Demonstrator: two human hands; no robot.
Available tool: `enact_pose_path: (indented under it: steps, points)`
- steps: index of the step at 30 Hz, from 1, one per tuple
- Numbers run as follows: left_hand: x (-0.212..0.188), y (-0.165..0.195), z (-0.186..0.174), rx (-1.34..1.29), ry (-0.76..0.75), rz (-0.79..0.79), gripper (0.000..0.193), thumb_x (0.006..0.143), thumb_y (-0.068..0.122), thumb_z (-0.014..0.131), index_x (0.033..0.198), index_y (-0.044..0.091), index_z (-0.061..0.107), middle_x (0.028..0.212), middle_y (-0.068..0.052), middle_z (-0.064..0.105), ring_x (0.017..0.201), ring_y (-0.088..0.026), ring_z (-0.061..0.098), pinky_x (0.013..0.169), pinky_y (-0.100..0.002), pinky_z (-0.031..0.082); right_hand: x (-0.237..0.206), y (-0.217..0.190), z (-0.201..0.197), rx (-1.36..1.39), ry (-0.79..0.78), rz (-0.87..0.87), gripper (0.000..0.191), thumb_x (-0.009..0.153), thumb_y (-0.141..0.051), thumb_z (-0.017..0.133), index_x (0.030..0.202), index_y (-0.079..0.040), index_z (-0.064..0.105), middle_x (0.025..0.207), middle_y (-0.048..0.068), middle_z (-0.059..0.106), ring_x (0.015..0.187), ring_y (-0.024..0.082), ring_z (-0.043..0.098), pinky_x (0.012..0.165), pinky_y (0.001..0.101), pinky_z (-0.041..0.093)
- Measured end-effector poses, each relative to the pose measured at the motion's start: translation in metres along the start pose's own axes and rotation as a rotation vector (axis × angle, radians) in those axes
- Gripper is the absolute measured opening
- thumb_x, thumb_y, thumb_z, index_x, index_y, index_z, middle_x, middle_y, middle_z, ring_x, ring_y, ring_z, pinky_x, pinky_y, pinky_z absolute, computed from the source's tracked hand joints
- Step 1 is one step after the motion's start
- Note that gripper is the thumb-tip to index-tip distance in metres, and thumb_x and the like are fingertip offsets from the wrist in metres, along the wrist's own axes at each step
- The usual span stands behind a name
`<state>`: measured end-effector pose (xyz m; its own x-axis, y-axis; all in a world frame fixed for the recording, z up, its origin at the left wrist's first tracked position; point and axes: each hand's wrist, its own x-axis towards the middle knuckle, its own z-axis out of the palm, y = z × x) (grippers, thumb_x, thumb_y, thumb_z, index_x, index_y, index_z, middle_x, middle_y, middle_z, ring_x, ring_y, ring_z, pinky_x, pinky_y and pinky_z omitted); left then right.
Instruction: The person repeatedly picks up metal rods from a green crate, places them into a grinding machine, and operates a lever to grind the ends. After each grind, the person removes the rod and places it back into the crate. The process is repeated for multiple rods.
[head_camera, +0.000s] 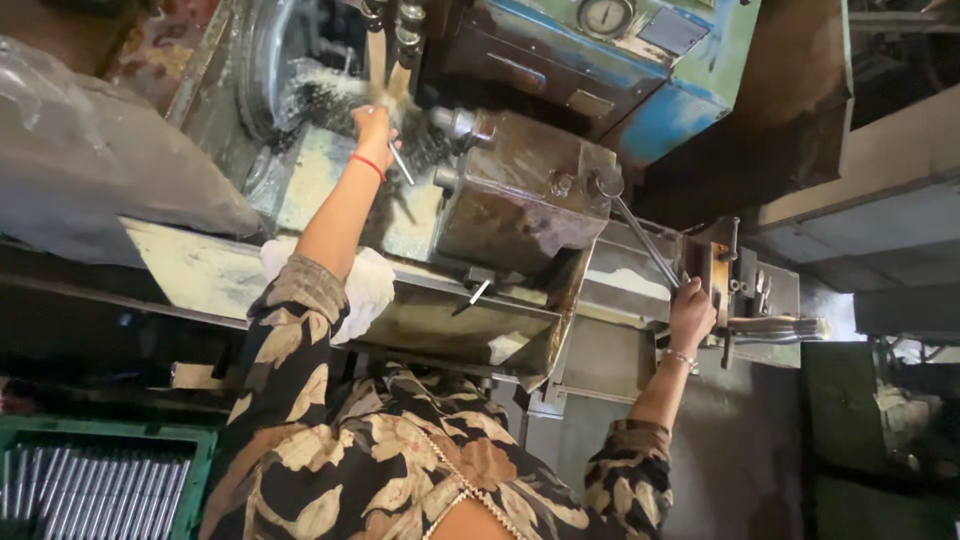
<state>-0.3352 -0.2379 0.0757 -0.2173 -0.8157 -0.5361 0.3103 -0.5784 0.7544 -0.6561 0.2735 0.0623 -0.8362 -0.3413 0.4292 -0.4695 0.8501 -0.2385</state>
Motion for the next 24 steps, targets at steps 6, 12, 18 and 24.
enact_pose_path:
  steps: [6,12,18,24]
  points:
    - [0.017,-0.004,-0.004,-0.031,-0.09,-0.005,0.033,0.094,0.03,0.06,0.122,0.024,0.043,0.1,-0.006,0.056,0.069,-0.02,0.057,0.056,-0.042,0.05,-0.001,0.009,0.016,-0.05,0.076,0.089,0.06,0.111,-0.044,0.042,0.084,0.0,0.074,0.078,0.029,0.068,0.074,0.053,0.066,0.069,0.0629,0.051]
    - [0.027,-0.008,-0.007,-0.01,-0.088,0.03,0.031,0.095,0.029,0.062,0.12,0.017,0.048,0.099,-0.008,0.058,0.068,-0.022,0.057,0.054,-0.042,0.048,-0.003,0.01,0.02,-0.066,0.137,0.036,0.06,0.111,-0.041,0.044,0.081,0.001,0.074,0.076,0.028,0.067,0.071,0.053,0.065,0.065,0.0623,0.051]
    - [0.027,-0.01,-0.007,-0.111,-0.122,0.005,0.032,0.094,0.026,0.061,0.12,0.022,0.044,0.088,-0.005,0.055,0.063,-0.02,0.054,0.052,-0.041,0.044,-0.003,0.008,0.019,-0.067,0.133,0.085,0.063,0.112,-0.041,0.044,0.077,0.003,0.072,0.073,0.029,0.066,0.069,0.052,0.065,0.064,0.0614,0.051]
    - [0.025,-0.008,-0.011,-0.265,-0.302,0.101,0.026,0.099,0.015,0.058,0.122,0.022,0.05,0.088,-0.007,0.058,0.064,-0.022,0.055,0.053,-0.042,0.043,-0.006,0.007,0.018,-0.096,0.093,0.134,0.063,0.111,-0.042,0.043,0.077,0.001,0.073,0.074,0.028,0.067,0.069,0.052,0.066,0.065,0.0612,0.052]
